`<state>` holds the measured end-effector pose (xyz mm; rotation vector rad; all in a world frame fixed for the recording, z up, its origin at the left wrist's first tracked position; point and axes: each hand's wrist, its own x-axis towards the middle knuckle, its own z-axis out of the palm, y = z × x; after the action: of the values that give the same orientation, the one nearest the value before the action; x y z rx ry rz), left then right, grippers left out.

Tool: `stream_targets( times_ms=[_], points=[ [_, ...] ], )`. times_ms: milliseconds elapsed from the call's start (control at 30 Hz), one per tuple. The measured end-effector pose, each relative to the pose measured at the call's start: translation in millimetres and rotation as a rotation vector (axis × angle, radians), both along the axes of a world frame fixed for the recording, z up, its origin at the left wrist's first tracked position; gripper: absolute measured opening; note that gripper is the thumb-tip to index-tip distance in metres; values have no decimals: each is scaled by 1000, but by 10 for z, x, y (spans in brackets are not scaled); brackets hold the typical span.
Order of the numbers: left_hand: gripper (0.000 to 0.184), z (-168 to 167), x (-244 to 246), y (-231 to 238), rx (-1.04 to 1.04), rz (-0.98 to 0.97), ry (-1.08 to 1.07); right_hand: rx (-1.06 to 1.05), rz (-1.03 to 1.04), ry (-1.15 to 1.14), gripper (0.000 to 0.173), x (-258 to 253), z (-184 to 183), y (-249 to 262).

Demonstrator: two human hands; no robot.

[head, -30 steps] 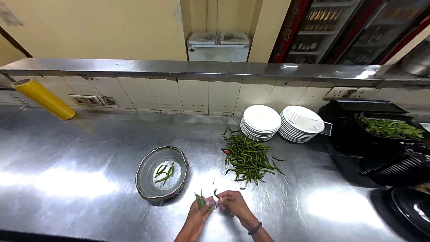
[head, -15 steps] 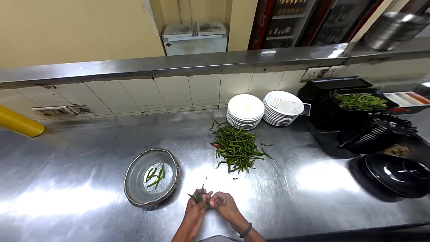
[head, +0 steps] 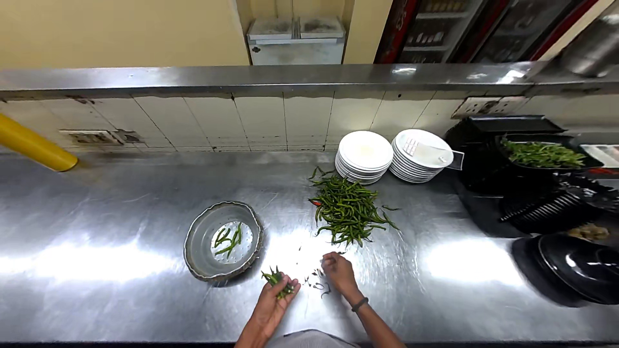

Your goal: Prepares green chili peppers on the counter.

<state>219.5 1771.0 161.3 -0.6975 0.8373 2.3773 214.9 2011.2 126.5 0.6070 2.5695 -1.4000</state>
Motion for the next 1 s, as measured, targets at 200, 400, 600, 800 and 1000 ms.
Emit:
stream_targets(
  times_ms=[200, 400, 600, 800, 1000],
  points=[
    [10, -21, 42, -5, -71, -194, -7, 299, -140, 49, 23, -553, -83, 355],
    [18, -65, 84, 34, -177, -295, 74, -519, -387, 76, 27, -262, 22, 61],
    [22, -164, 104, 126, -243, -225, 201, -768, -75, -18, 28, 370, 265, -455],
    [22, -191, 76, 120, -399, -251, 336, -640, 9, -202, 18, 486, 162, -496],
    [39, -141, -4, 130, -412, -262, 320, -448, 48, -102, 15, 461, 136, -468]
  ],
)
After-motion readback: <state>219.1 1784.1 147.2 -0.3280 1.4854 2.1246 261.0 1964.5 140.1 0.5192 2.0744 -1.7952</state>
